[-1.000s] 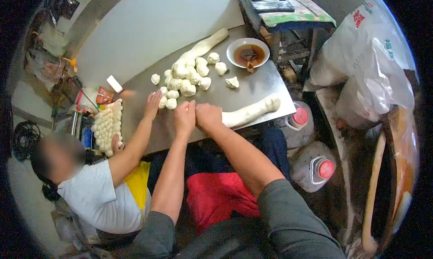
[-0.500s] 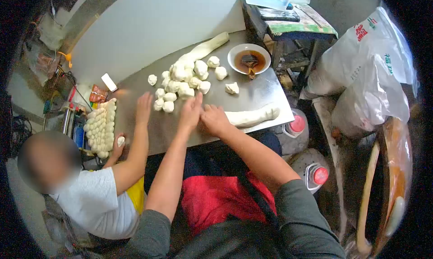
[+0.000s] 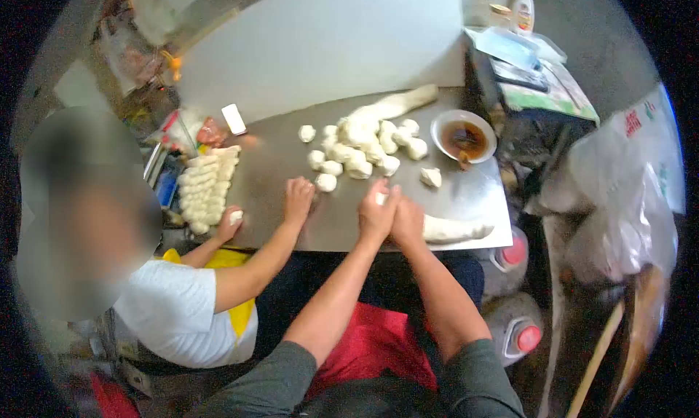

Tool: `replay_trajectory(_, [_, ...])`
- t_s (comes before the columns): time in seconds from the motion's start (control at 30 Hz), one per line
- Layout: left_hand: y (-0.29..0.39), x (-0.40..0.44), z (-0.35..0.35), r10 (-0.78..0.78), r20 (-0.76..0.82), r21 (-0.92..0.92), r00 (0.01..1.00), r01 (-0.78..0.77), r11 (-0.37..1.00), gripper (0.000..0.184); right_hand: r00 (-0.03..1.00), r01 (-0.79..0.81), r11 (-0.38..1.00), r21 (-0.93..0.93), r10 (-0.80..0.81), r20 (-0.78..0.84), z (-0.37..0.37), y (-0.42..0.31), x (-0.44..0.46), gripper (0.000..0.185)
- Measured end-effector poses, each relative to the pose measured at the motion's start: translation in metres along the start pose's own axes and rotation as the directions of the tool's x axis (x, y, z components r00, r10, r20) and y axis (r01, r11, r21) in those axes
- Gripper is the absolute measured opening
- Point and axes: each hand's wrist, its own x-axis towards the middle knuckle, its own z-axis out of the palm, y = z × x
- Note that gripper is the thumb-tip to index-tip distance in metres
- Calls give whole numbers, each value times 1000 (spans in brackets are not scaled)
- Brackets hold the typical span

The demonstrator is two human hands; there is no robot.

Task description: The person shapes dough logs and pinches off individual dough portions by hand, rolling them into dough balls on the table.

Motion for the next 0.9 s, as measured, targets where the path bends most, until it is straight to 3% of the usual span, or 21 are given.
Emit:
replay_trajectory(0.07, [-17,11,-4,42,21,-44,999,-41,998,33,995,103,993,-60,-102,13,-3,-13,-3,29])
replay_trajectory(0.13, [-13,11,-7,-11,83,115,996,1,993,33,999,38,948,-316,-42,-8,-1,-21,-9,27])
replay_trajectory(0.23, [-20,12,-10,65,30,135,997,-68,989,35,997,-4,931,-364,32,71,16,-15,-1,27])
replay_trajectory(0.43, [-21,18,-32,204,123,206,971,-226,952,31,965,-61,922,-381,151,212,13,-21,5,30])
replay_trajectory(0.53, [-4,18,-51,194,258,213,946,-252,944,30,951,-77,915,-395,186,246,1,-30,22,37])
replay_trajectory(0.6, [28,3,-66,163,500,-16,850,-180,984,29,864,-181,946,-270,284,416,-13,-33,52,51])
replay_trajectory(0.63, [57,-5,-78,192,355,17,915,-211,977,33,873,-143,958,-249,241,423,-21,-40,57,63])
replay_trajectory(0.67, [59,-1,-85,46,282,-139,958,-6,990,39,939,266,934,-239,-194,285,-15,-18,45,65])
replay_trajectory(0.73, [43,23,-102,139,59,184,989,-147,972,43,879,78,949,-305,79,471,-20,-39,44,62])
replay_trajectory(0.77, [2,30,-90,242,49,408,969,-240,881,49,901,232,893,-385,-49,431,-14,-25,30,60])
replay_trajectory(0.8, [-49,34,-75,343,58,612,938,-304,730,56,901,287,861,-420,-93,424,-20,-24,13,60])
replay_trajectory(0.83, [-74,29,-77,111,257,592,960,-248,767,58,883,331,854,-400,-131,450,-25,-19,5,59])
replay_trajectory(0.87, [-70,27,-73,121,249,586,961,-249,771,58,865,376,846,-379,-173,472,-31,-14,3,59])
replay_trajectory(0.9, [-64,26,-70,184,145,539,972,-234,810,55,863,373,868,-328,-195,467,-39,-21,0,51])
